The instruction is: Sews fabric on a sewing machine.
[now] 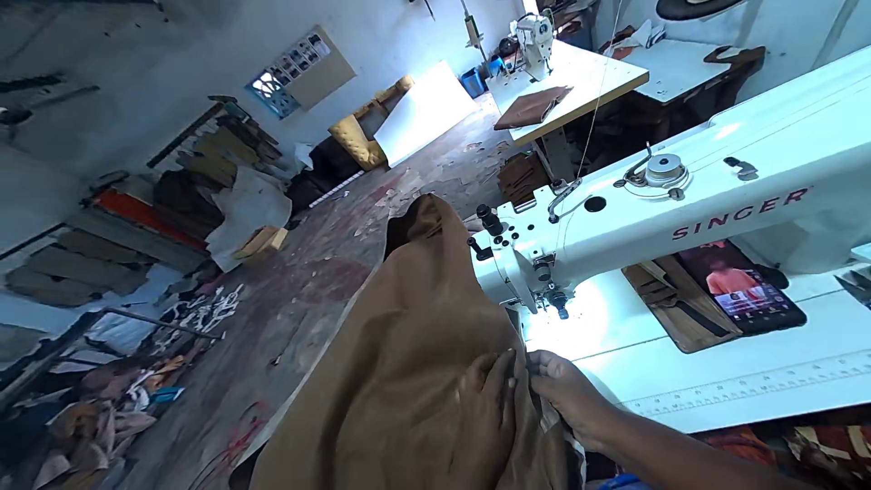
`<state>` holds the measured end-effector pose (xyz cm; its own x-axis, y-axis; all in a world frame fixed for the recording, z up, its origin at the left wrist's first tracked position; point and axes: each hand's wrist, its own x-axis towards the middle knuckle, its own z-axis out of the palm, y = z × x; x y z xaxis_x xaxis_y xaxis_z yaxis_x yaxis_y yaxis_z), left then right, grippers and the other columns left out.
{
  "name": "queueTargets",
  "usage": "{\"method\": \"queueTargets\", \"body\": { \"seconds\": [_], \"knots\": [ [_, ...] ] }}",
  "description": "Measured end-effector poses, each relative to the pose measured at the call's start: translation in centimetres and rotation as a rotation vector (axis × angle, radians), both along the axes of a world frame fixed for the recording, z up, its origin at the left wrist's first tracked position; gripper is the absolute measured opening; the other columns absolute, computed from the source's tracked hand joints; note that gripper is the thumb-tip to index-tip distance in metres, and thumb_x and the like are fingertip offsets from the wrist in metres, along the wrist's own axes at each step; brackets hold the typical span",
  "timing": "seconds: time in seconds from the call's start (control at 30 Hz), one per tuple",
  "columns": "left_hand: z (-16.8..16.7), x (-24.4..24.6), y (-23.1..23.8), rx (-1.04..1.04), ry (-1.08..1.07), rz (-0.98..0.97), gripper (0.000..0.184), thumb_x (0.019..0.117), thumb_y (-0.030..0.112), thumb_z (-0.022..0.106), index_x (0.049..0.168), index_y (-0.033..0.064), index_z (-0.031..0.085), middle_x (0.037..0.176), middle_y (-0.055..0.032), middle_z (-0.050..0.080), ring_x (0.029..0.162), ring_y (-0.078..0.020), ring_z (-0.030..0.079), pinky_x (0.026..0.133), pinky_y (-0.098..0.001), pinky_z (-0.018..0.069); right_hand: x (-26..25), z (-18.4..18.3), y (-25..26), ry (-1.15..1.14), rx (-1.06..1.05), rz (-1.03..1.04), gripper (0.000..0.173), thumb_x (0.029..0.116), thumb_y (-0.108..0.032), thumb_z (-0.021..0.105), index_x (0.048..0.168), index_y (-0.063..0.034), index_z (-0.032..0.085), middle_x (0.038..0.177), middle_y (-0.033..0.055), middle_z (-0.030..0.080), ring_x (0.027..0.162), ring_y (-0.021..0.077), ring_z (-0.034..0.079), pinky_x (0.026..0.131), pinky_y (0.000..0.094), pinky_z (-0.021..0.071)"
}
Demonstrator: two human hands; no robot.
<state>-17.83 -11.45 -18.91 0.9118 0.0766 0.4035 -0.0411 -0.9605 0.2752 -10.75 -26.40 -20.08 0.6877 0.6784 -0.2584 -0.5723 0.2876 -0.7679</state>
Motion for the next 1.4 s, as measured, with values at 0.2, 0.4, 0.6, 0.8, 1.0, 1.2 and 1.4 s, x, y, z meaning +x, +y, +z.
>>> {"method": "queueTargets", "body": {
  "seconds": [0.2,0.4,0.6,0.8,1.0,1.2,1.4],
  "knots": [
    [-1.1,-0.6,1.3,0.043,-0.080,-0.033,0.039,0.1007,0.015,0.045,0.129,0.0197,0.071,0.125,-0.0131,0.067,0.114,-0.0320,0.064,0.094,-0.0568,0.0471,-0.1,-0.1,-0.2,-0.010,-0.032,-0.015,0.023,0.1008,-0.004,0.058,0.123,-0.0035,0.058,0.106,0.0053,0.068,0.094,0.0090,0.067,0.083,0.0238,0.0557],
    [-0.9,-0.5,1.1,0.070,-0.141,-0.023,0.033,0.1002,0.015,0.046,0.119,0.0214,0.073,0.120,-0.0157,0.067,0.111,-0.0325,0.064,0.092,-0.0549,0.0464,0.0,0.0,-0.3,-0.008,-0.018,-0.016,0.023,0.1004,-0.003,0.058,0.123,-0.0033,0.058,0.108,0.0054,0.068,0.094,0.0088,0.067,0.083,0.0233,0.0555],
    [-0.6,-0.6,1.3,0.211,-0.210,-0.041,0.029,0.1015,0.022,0.046,0.104,0.0300,0.074,0.113,-0.0044,0.072,0.114,-0.0262,0.066,0.092,-0.0526,0.0460,0.0,0.0,-0.4,0.007,-0.001,-0.017,0.022,0.0999,-0.003,0.059,0.122,-0.0039,0.059,0.108,0.0053,0.068,0.096,0.0090,0.067,0.084,0.0232,0.0554],
    [-0.5,-1.0,1.5,0.308,-0.180,-0.032,0.035,0.1026,0.035,0.045,0.108,0.0271,0.078,0.115,-0.0020,0.075,0.110,-0.0239,0.068,0.091,-0.0496,0.0466,0.0,-0.1,-0.4,0.013,0.006,-0.018,0.023,0.0996,-0.003,0.059,0.123,-0.0032,0.059,0.107,0.0056,0.068,0.095,0.0095,0.067,0.084,0.0238,0.0559],
    [-0.1,-1.6,0.6,0.403,-0.131,0.054,0.050,0.1012,0.058,0.041,0.111,0.0274,0.079,0.119,-0.0031,0.075,0.109,-0.0297,0.070,0.087,-0.0549,0.0484,0.0,-0.4,-0.2,0.018,0.013,-0.031,0.024,0.0990,-0.002,0.058,0.123,-0.0033,0.059,0.106,0.0055,0.068,0.095,0.0104,0.068,0.084,0.0253,0.0563],
    [0.0,-2.2,-0.7,0.393,-0.051,0.134,0.050,0.1013,0.051,0.042,0.114,0.0173,0.078,0.124,-0.0050,0.074,0.112,-0.0346,0.071,0.085,-0.0611,0.0524,-0.3,-0.4,-0.3,0.023,-0.002,-0.042,0.024,0.0995,-0.003,0.057,0.124,-0.0033,0.059,0.105,0.0053,0.068,0.094,0.0097,0.067,0.083,0.0240,0.0557],
    [0.5,-2.3,-1.3,0.454,0.008,0.205,0.054,0.0997,0.056,0.041,0.119,0.0192,0.077,0.111,-0.0060,0.078,0.103,-0.0322,0.074,0.081,-0.0605,0.0529,-0.5,-0.6,-0.3,0.051,0.012,-0.067,0.024,0.0994,-0.002,0.057,0.123,-0.0032,0.060,0.104,0.0054,0.068,0.092,0.0101,0.067,0.081,0.0245,0.0562]
  ]
}}
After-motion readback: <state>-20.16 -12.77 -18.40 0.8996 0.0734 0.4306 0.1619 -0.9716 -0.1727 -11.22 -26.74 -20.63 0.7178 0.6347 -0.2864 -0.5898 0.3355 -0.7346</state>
